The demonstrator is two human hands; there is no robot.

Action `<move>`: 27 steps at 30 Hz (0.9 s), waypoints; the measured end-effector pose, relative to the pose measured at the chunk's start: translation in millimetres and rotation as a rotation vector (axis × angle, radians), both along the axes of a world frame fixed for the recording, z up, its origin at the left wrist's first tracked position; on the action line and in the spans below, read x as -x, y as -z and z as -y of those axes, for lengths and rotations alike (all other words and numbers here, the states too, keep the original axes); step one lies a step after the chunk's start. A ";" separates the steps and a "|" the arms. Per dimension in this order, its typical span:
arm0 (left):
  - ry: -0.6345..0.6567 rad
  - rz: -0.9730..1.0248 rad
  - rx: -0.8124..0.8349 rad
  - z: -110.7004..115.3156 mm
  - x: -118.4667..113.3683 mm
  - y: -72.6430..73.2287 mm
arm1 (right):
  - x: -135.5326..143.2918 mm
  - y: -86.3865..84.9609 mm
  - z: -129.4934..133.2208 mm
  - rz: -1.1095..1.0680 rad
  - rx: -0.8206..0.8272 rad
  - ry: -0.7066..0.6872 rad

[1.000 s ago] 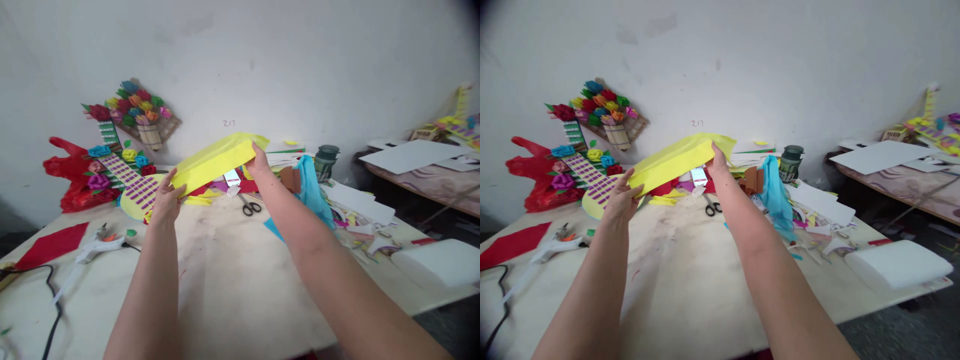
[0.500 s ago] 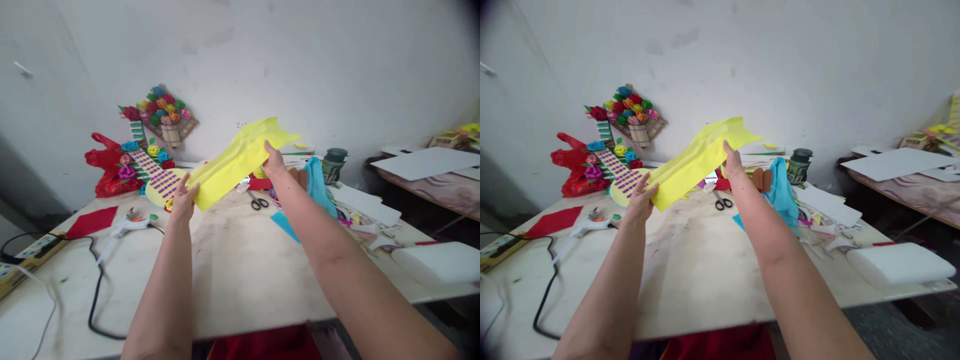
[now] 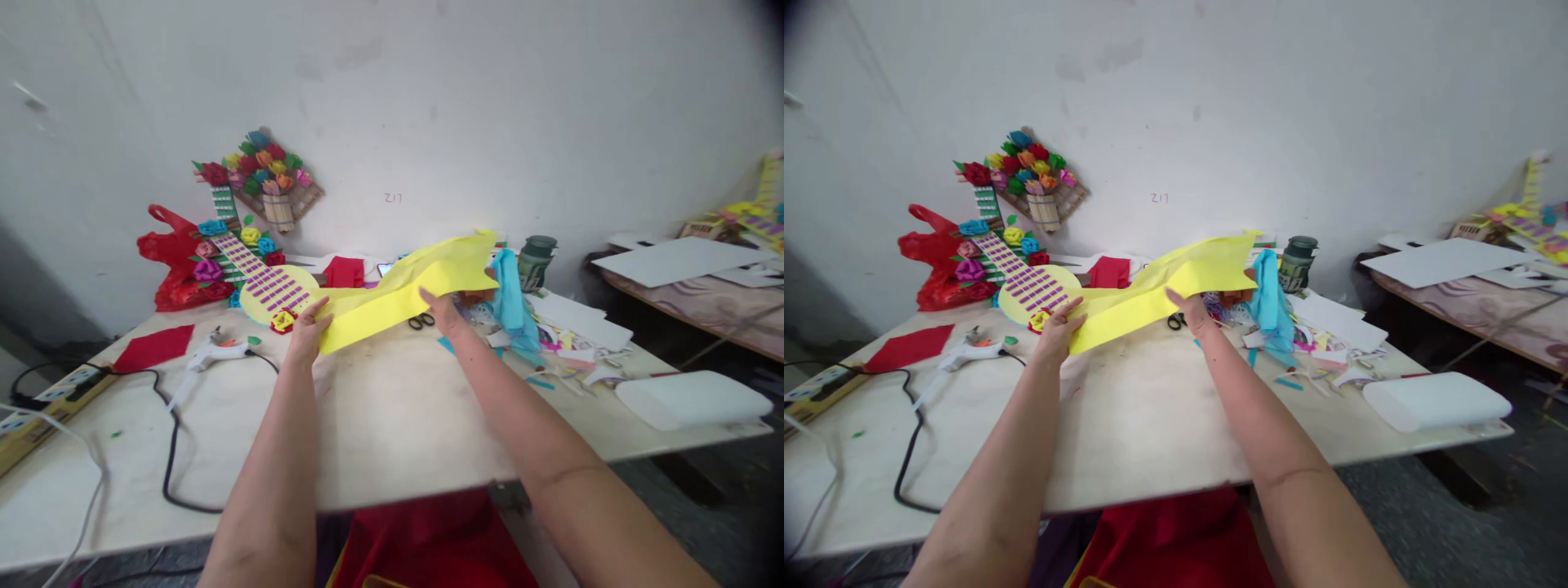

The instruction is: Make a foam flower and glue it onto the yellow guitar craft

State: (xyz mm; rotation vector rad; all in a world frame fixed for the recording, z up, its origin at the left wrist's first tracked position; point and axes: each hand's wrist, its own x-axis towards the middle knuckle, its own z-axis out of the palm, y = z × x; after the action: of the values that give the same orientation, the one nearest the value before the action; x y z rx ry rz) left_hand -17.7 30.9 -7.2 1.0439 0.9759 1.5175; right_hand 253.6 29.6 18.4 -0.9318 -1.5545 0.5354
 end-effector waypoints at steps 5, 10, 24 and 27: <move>0.013 -0.072 0.135 6.2 -6.0 6.6 | -16.4 32.5 4.0 0.907 0.091 0.067; 0.012 -0.128 0.144 0.6 -7.8 17.8 | -23.3 54.9 -5.8 1.066 0.187 0.185; -0.034 -0.225 0.045 -3.7 -4.5 30.6 | -41.2 53.3 -17.3 0.891 0.262 0.287; -0.034 -0.200 0.045 -2.8 -5.3 30.4 | -36.4 48.0 -19.4 0.569 0.191 0.240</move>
State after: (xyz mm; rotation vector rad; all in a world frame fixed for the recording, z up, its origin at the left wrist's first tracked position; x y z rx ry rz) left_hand -12.3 33.6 -37.6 1.1684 1.1662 1.4319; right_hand 290.0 49.1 -29.6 -1.4869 -1.8764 0.2565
